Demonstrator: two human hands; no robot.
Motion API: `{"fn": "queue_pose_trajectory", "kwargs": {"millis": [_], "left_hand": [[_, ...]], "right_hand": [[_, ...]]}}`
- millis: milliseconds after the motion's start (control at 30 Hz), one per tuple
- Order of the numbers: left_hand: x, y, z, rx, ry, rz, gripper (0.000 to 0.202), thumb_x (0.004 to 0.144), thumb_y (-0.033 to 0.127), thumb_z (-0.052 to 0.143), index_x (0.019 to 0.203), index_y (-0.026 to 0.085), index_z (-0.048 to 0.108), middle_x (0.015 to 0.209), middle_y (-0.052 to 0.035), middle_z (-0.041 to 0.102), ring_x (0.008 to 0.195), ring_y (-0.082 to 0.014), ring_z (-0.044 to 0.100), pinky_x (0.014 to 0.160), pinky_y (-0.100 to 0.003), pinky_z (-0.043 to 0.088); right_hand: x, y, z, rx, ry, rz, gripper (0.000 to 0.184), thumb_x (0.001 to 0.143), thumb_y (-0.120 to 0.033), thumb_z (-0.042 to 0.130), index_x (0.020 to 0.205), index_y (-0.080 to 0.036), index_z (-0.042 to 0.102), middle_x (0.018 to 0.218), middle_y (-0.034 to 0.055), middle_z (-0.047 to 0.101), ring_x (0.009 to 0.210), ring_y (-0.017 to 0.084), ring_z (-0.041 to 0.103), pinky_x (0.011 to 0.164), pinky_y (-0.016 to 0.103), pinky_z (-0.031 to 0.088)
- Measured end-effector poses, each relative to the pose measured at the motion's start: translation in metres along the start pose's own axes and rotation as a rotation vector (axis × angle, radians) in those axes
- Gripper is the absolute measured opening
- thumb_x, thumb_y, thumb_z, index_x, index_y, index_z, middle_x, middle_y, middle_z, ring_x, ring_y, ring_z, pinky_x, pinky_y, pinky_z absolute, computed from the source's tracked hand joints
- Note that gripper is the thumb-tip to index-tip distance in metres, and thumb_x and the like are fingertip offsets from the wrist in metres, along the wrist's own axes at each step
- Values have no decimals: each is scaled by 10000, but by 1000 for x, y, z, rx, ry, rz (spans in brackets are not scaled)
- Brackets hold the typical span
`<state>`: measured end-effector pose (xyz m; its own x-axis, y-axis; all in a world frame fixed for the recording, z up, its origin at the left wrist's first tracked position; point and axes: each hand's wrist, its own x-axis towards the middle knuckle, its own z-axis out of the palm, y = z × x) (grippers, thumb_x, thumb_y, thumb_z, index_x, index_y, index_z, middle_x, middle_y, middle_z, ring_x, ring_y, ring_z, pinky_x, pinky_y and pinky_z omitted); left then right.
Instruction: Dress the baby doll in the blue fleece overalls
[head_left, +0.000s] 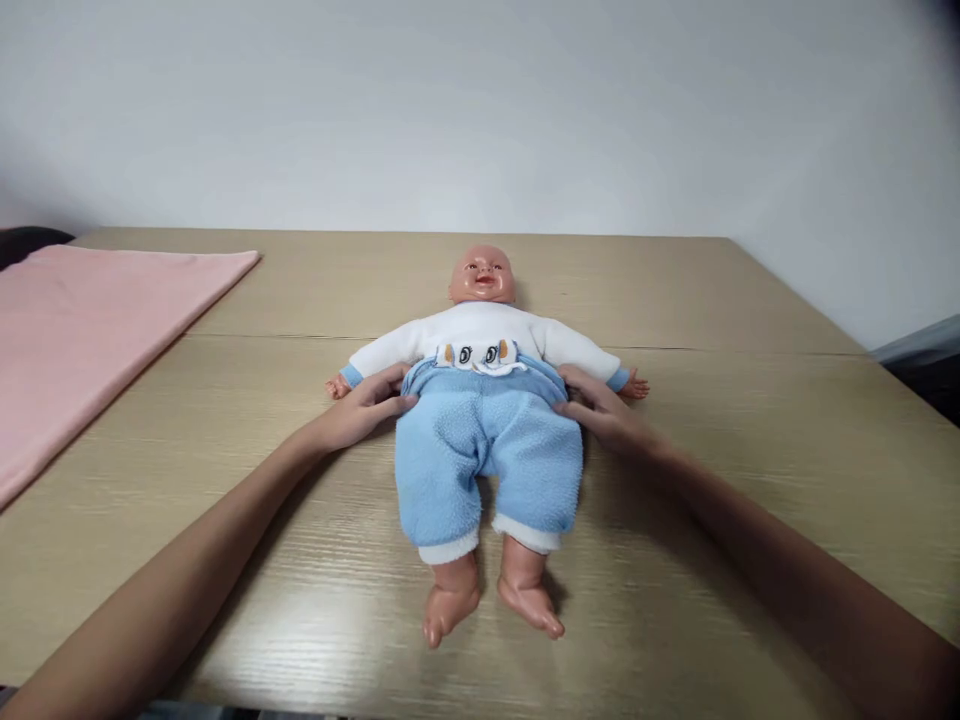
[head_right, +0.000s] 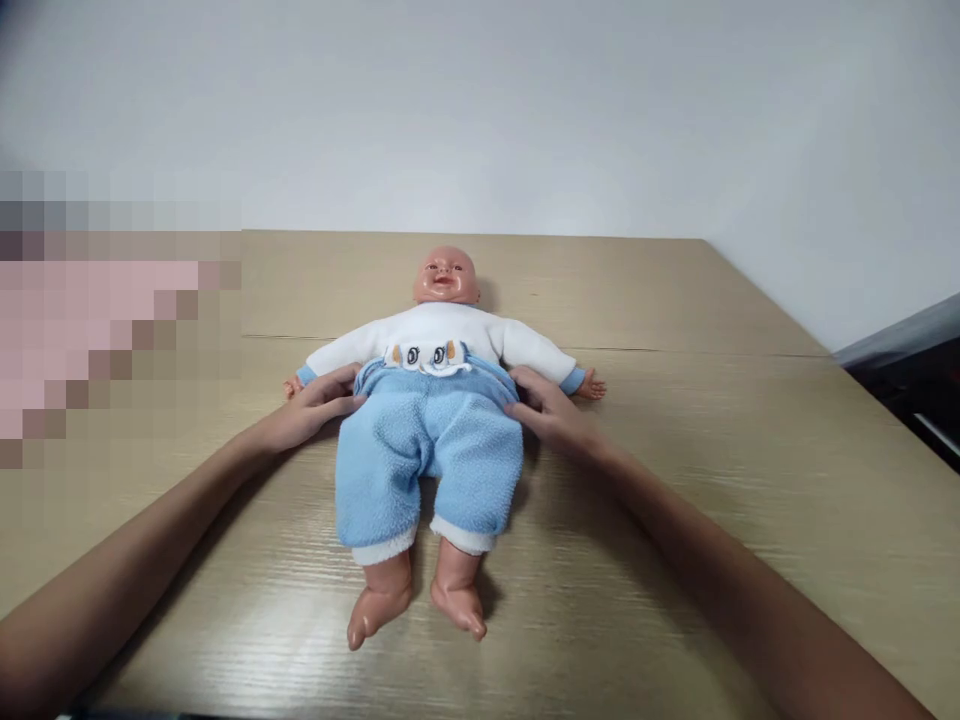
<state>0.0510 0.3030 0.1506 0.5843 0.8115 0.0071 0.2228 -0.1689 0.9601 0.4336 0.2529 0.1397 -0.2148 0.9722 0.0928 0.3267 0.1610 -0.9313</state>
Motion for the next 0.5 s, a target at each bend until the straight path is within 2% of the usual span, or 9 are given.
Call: {"fn": "queue_pose_trajectory", "kwargs": {"millis": [67,133,167,233,300,367,433,500], "left_hand": [[-4,-1,-12,40,-115,23,414,981,559,821,1175,202,743,1195,-86,748,1180,-303,671,1069,-374,528],[-6,-2,-15,29,-171,32,499,969,509,850,1373,240,731,1446,-114,733,1444,-363,611,1271,-457,449],[-6,-2,-12,18,-170,33,535,961,493,865,1423,261,725,1520,-110,714,1524,-376,566,1335,-485,393],[-6,-3,-1,-55,-102,21,531,940,471,896,1414,277,756,1555,-96,721,1580,-388,532,1386,-514,338],[-6,-3,16,-263,26,-5,488,903,461,935,1324,252,805,1454,-104,790,1513,-403,609,1347,-525,416],[-7,-2,33,-536,146,-58,469,850,447,979,1231,218,829,1301,-114,850,1367,-402,724,1232,-507,548],[-7,-1,46,-732,219,-123,450,817,443,1003,1155,198,835,1171,-109,875,1199,-375,801,1089,-464,637],[-7,0,53,-810,251,-174,423,821,445,1001,1119,195,834,1097,-93,879,1062,-330,825,966,-415,668]], "right_hand": [[-8,0,-6,-73,-92,-76,391,867,-587,895,1051,-253,810,1156,93,764,1185,364,688,1140,489,553],[-15,-2,-2,-32,-108,-94,443,928,-627,845,1193,-272,831,1323,109,778,1345,397,668,1262,520,487],[-17,-3,4,42,-82,-67,506,934,-660,834,1264,-277,824,1400,109,773,1418,407,645,1306,530,454],[-20,-6,20,227,3,20,618,923,-712,831,1372,-290,792,1513,91,751,1541,406,579,1355,544,418],[-23,-9,35,406,98,111,637,932,-716,821,1428,-320,760,1537,63,751,1594,383,547,1352,554,441],[-24,-11,45,541,164,170,597,948,-707,804,1421,-347,751,1484,53,782,1556,367,598,1292,557,522],[-23,-12,49,621,191,191,572,927,-709,822,1368,-350,759,1426,54,807,1477,365,668,1226,549,584],[-22,-12,49,634,204,182,549,899,-681,860,1324,-350,756,1416,46,807,1429,352,701,1213,526,592]]}}
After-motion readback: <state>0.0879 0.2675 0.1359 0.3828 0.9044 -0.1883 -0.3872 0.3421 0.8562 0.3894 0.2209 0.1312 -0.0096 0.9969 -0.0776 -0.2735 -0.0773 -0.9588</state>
